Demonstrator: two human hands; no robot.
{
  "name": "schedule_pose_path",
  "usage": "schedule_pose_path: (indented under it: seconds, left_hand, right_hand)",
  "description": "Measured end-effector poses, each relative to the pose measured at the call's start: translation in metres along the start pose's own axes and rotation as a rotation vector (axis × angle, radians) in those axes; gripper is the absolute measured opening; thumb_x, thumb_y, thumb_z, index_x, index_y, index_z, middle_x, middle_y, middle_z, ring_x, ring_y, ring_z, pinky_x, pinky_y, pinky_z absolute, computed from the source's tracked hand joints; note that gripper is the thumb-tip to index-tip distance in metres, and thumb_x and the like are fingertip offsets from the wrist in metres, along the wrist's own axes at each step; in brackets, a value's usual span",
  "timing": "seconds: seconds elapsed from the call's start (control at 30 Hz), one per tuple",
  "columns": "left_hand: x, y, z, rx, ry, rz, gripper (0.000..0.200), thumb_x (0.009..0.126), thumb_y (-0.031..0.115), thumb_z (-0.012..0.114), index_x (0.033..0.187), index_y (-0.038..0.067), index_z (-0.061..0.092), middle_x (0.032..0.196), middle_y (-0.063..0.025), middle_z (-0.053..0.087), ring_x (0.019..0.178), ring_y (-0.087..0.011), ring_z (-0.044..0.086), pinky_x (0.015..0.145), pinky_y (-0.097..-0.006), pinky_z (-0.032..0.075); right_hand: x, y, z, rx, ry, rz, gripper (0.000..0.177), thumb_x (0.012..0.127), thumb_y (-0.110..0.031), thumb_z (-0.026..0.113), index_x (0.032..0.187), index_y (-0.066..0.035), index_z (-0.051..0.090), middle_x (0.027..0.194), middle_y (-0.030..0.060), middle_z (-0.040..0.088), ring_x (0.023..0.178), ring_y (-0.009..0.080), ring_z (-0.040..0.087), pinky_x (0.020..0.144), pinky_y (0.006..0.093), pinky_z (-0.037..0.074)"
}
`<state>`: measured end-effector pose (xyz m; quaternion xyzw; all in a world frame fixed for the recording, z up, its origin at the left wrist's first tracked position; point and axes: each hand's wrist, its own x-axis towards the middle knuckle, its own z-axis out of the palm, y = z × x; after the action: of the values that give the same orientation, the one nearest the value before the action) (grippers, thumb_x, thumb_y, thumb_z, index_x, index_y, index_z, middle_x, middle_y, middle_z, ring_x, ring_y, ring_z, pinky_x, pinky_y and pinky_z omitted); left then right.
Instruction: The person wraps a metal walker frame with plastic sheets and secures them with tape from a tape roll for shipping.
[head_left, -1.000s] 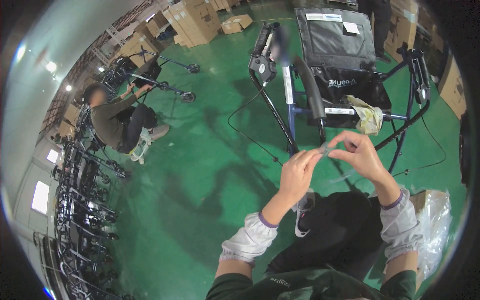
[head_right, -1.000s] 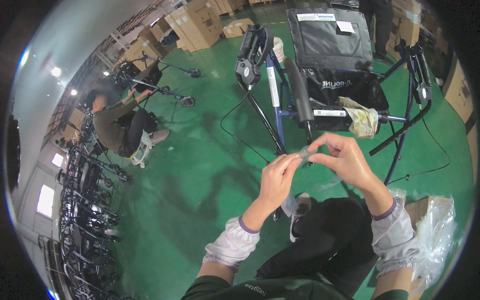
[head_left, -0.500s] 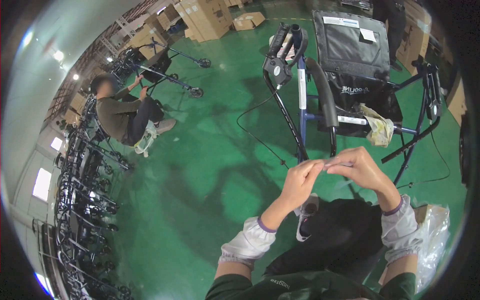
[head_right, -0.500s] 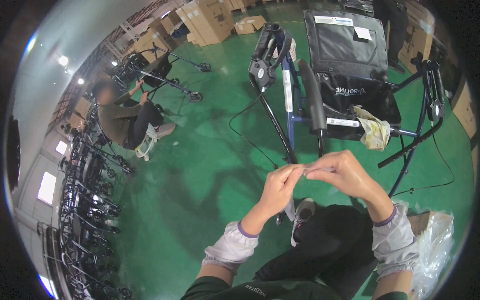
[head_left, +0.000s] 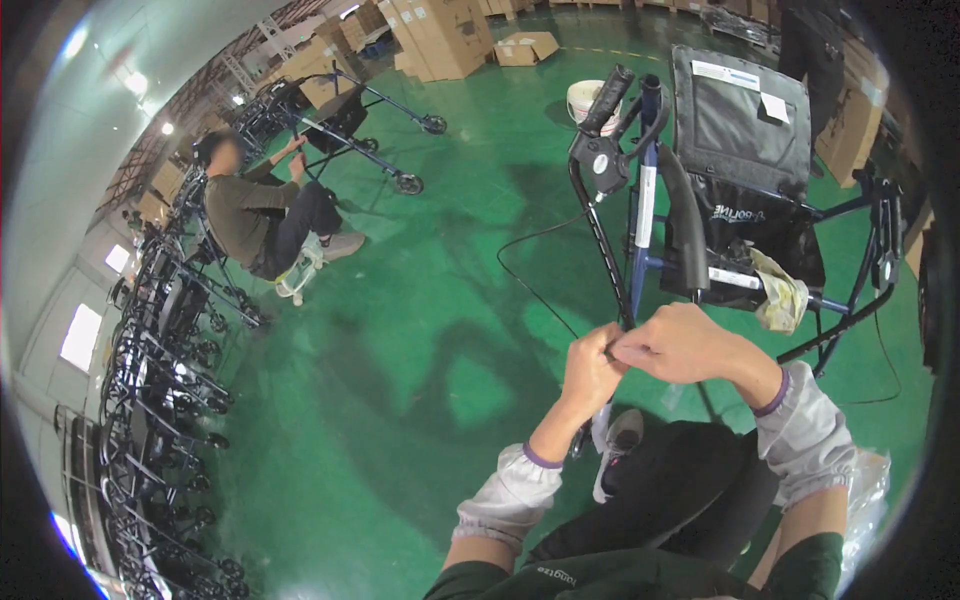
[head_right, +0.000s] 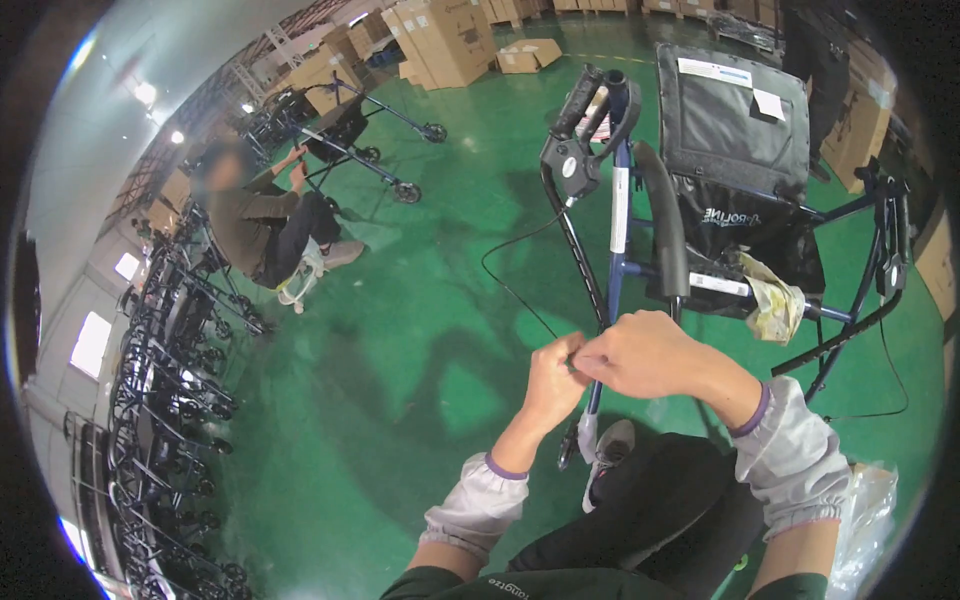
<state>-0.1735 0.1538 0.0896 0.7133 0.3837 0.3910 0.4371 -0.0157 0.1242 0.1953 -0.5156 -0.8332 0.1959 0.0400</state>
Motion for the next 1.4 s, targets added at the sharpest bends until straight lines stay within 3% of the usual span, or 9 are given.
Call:
schedule_pose_path:
  seconds: [0.1, 0.17, 0.3, 0.4, 0.5, 0.6, 0.67, 0.8, 1.4]
  left_hand:
    - [0.008, -0.011, 0.000, 0.027, -0.003, -0.107, 0.026, 0.069, 0.010, 0.052, 0.064, 0.013, 0.027, 0.059, -0.0001, 0.021, 0.072, -0.0152, 0.019, 0.054, -0.0349, 0.018]
    - [0.015, -0.014, -0.003, -0.094, 0.059, -0.208, 0.054, 0.075, 0.025, 0.071, 0.065, 0.016, 0.019, 0.062, 0.0043, 0.015, 0.068, -0.0121, 0.015, 0.057, -0.0300, 0.014]
    - [0.011, -0.037, -0.005, -0.109, 0.073, -0.350, 0.071, 0.077, 0.038, 0.081, 0.066, 0.017, 0.014, 0.063, 0.0063, 0.012, 0.063, -0.0107, 0.013, 0.058, -0.0285, 0.012]
    - [0.005, -0.058, 0.000, -0.068, 0.034, -0.393, 0.072, 0.076, 0.052, 0.080, 0.063, 0.018, 0.017, 0.060, 0.0069, 0.015, 0.060, -0.0095, 0.016, 0.056, -0.0292, 0.015]
    - [-0.003, -0.068, 0.002, -0.086, -0.064, -0.460, 0.067, 0.075, 0.053, 0.080, 0.059, 0.018, 0.025, 0.055, 0.0080, 0.026, 0.058, -0.0080, 0.024, 0.056, -0.0272, 0.020]
    - [-0.014, -0.083, 0.008, -0.085, -0.112, -0.528, 0.061, 0.077, 0.042, 0.082, 0.058, 0.017, 0.029, 0.052, 0.0077, 0.029, 0.055, -0.0082, 0.025, 0.054, -0.0272, 0.021]
    - [-0.025, -0.095, 0.013, -0.168, -0.118, -0.537, 0.062, 0.078, 0.037, 0.082, 0.058, 0.018, 0.026, 0.054, 0.0083, 0.025, 0.055, -0.0068, 0.022, 0.053, -0.0277, 0.018]
    - [-0.030, -0.101, 0.013, -0.155, -0.123, -0.605, 0.065, 0.076, 0.039, 0.084, 0.058, 0.019, 0.024, 0.053, 0.0090, 0.025, 0.053, -0.0063, 0.023, 0.052, -0.0274, 0.018]
    - [-0.030, -0.077, -0.009, -0.188, -0.302, -0.627, 0.060, 0.072, 0.032, 0.088, 0.057, 0.018, 0.031, 0.051, 0.0080, 0.032, 0.052, -0.0072, 0.027, 0.051, -0.0263, 0.018]
  right_hand:
    - [0.018, 0.000, -0.022, -0.180, -0.075, -0.025, 0.027, 0.096, -0.027, 0.044, 0.071, -0.021, 0.041, 0.056, 0.0042, 0.038, 0.056, 0.0198, 0.027, 0.048, 0.0365, 0.026]
    - [0.038, 0.011, -0.048, -0.400, 0.227, 0.099, 0.011, 0.080, -0.029, 0.063, 0.089, -0.024, 0.060, 0.077, -0.0023, 0.060, 0.069, 0.0213, 0.053, 0.056, 0.0377, 0.043]
    - [0.092, 0.068, -0.080, -0.946, 0.734, 0.236, 0.057, 0.065, -0.013, 0.080, 0.117, -0.023, 0.059, 0.102, -0.0005, 0.051, 0.056, 0.0145, 0.055, 0.039, 0.0301, 0.043]
    - [0.127, 0.095, -0.084, -1.168, 0.541, 0.426, 0.080, 0.069, -0.036, 0.084, 0.137, -0.022, 0.045, 0.129, -0.0005, 0.043, 0.066, 0.0121, 0.053, 0.041, 0.0265, 0.047]
    - [0.145, 0.115, -0.078, -1.422, 0.437, 0.435, 0.085, 0.063, -0.031, 0.087, 0.136, -0.016, 0.048, 0.119, -0.0036, 0.049, 0.055, 0.0100, 0.041, 0.037, 0.0243, 0.038]
    - [0.142, 0.115, -0.085, -1.255, 0.491, 0.285, 0.064, 0.068, -0.001, 0.075, 0.127, -0.008, 0.051, 0.114, 0.0009, 0.051, 0.051, 0.0093, 0.046, 0.036, 0.0232, 0.042]
    - [0.138, 0.110, -0.087, -1.155, 0.557, 0.224, 0.073, 0.059, -0.028, 0.085, 0.122, -0.011, 0.052, 0.107, 0.0000, 0.050, 0.057, 0.0097, 0.056, 0.043, 0.0257, 0.049]
    - [0.138, 0.098, -0.096, -1.019, 0.547, 0.232, 0.083, 0.060, -0.047, 0.088, 0.127, -0.012, 0.054, 0.111, -0.0007, 0.051, 0.057, 0.0140, 0.059, 0.046, 0.0281, 0.050]
    - [0.137, 0.103, -0.101, -0.932, 0.514, 0.224, 0.084, 0.062, -0.041, 0.089, 0.131, -0.011, 0.054, 0.119, 0.0003, 0.055, 0.071, 0.0190, 0.064, 0.057, 0.0333, 0.054]
